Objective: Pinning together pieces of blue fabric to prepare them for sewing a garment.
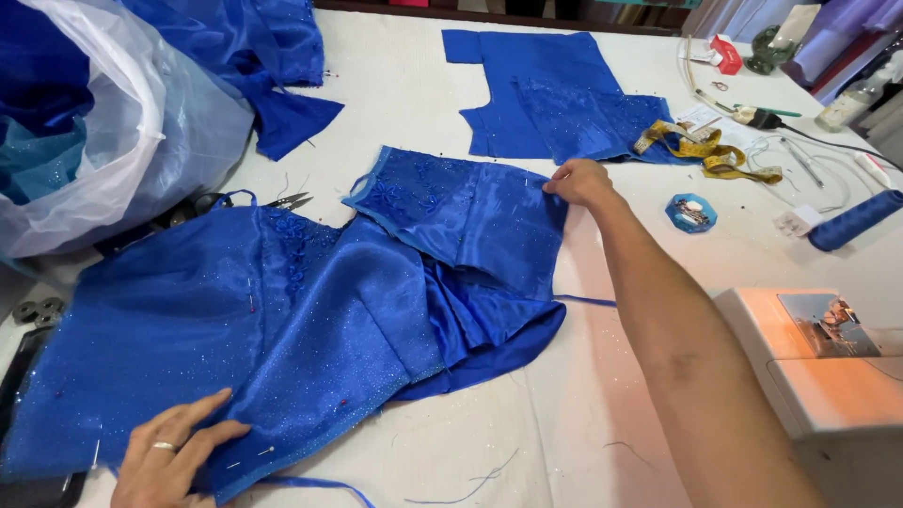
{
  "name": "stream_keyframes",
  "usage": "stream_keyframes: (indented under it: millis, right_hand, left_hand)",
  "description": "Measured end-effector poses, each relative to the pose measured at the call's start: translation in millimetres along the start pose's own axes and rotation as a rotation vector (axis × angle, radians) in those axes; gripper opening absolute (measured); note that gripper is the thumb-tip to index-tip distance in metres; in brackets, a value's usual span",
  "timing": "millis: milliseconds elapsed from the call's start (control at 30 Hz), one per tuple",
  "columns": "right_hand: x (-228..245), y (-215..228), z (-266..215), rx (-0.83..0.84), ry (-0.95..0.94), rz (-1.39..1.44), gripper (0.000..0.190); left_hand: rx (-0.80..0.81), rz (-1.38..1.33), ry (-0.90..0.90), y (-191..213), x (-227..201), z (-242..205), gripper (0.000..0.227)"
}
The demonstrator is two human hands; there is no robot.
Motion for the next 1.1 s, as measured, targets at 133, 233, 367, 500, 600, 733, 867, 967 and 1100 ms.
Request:
stream_keyframes:
  millis: [133, 233, 367, 500, 600, 733, 867, 967, 1100]
  right_hand:
    - [2, 7, -4, 0.051, 0.035, 0.111, 0.011]
    - [-3, 7, 2, 0.028, 0.045, 0.104, 0.019]
    - [-17, 4, 15, -0.027, -0.081, 0.140, 0.039]
    - [-23, -5, 35, 0.031, -0.146, -0.074, 0.067]
    - [-27, -9, 37, 0.038, -0.131, -0.004, 0.067]
    - [-13, 2, 15, 0.058, -0.169, 0.047, 0.054]
    - [-12, 4, 7, 0.040, -0.179, 0.299, 0.029]
    - [-19, 2, 13, 0.084, -0.212, 0.525, 0.034]
    - [-17, 14, 5, 0.063, -0.218, 0.694, 0.030]
  left_hand:
    - [0.040, 0.009, -0.032, -4, 3, -1, 0.081]
    - [-0.088, 0.018, 0.054, 8, -21, 6, 0.041]
    - [-0.137, 0.010, 0.067, 12, -32, 11, 0.039]
    - [-0.156, -0.004, 0.100, 13, -34, 12, 0.039]
    - [-0.153, -0.014, 0.036, 9, -25, 10, 0.039]
    - [-0.098, -0.018, 0.059, 7, -22, 8, 0.046]
    - [-0.145, -0.007, 0.083, 14, -37, 16, 0.036]
    - [-0.108, -0.022, 0.115, 21, -44, 20, 0.041]
    - [-0.109, -0.108, 0.102, 29, -54, 24, 0.039]
Point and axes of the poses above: each hand's wrist, its own z-axis towards the middle knuckle, its own y-axis out of the back of the hand, x = y × z, the point moved 2 cm from there along z, towards the middle knuckle
